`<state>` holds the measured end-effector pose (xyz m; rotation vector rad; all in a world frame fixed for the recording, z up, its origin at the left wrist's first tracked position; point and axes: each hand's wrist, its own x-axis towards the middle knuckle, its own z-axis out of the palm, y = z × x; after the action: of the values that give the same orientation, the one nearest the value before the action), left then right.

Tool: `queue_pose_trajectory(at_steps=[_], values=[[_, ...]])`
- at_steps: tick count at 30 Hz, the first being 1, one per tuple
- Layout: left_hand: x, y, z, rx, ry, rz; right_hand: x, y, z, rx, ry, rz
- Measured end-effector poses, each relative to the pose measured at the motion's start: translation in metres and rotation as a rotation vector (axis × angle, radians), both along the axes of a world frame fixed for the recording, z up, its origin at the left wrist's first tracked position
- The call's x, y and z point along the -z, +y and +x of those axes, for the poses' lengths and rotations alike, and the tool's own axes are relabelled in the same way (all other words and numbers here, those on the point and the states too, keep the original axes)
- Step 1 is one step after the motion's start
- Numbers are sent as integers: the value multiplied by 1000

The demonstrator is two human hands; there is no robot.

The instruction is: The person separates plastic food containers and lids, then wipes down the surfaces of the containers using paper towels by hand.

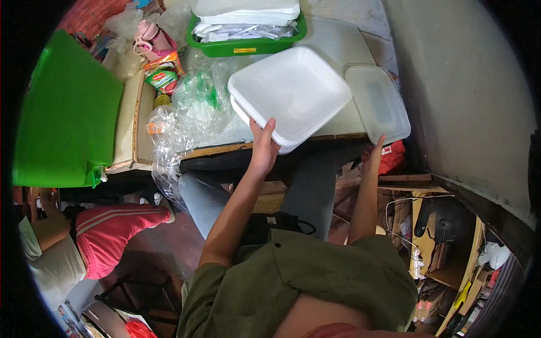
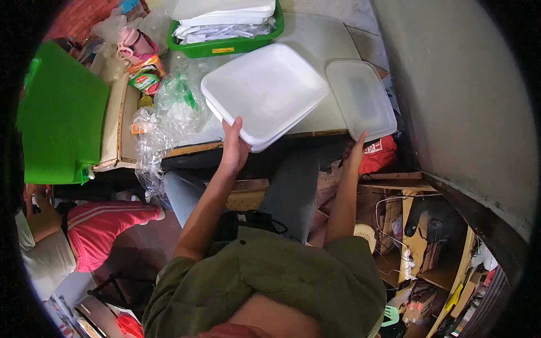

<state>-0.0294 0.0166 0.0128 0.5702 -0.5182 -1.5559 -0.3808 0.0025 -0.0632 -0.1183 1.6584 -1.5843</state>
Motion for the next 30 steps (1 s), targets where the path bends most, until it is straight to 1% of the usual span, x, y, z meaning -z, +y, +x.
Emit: queue_pose_trajectory(at_steps=[2, 4, 5, 7, 9, 11, 13, 14, 16, 17, 18, 20, 21, 22, 23, 24, 25, 26, 30], values=[[4, 0, 0, 1, 10, -17, 4, 15, 13, 49, 33, -45], [4, -1, -1, 5, 16, -11, 15, 24, 39, 69, 293, -211], [4, -1, 0, 0, 20, 0, 16, 28, 52, 67, 292, -212], [-2, 0, -1, -12, -16, -1, -21, 37, 92, -157, 898, -442], [3, 2, -1, -17, -55, 7, -87, 44, 140, -316, 1314, -513], [25, -5, -2, 3, 158, -101, -127, 42, 173, -654, 1650, -676], [35, -7, 1, 35, 186, -117, -159, 41, 214, -908, 1627, -656], [36, -7, 2, 66, 214, -132, -152, 36, 222, -907, 1628, -659], [32, -4, 3, 60, 195, -97, -131, 28, 231, -1073, 1594, -561], [29, -4, 3, 53, 176, -62, -125, 28, 231, -1073, 1717, -567], [27, -5, 3, 46, 174, -66, -126, 28, 232, -1074, 1717, -577], [24, -3, 2, 37, 146, -79, -126, 29, 233, -1041, 1975, -548], [22, -3, 3, 37, 159, -59, -126, 27, 232, -1043, 1972, -554], [20, -2, 1, 32, 157, -58, -128, 22, 229, -1080, 2033, -614], [18, 0, -1, -27, 74, -67, -129, 18, 227, -1117, 2093, -673], [17, 2, -3, -84, -7, -73, -133, 15, 227, -1122, 2090, -672], [16, 2, -4, -91, 37, -20, -140, 12, 226, -1181, 2185, -690], [16, 1, -3, -92, 39, -19, -145, 11, 226, -1239, 2281, -708], [16, -1, -4, -93, 30, 17, -146, 5, 221, -1253, 2381, -797]])
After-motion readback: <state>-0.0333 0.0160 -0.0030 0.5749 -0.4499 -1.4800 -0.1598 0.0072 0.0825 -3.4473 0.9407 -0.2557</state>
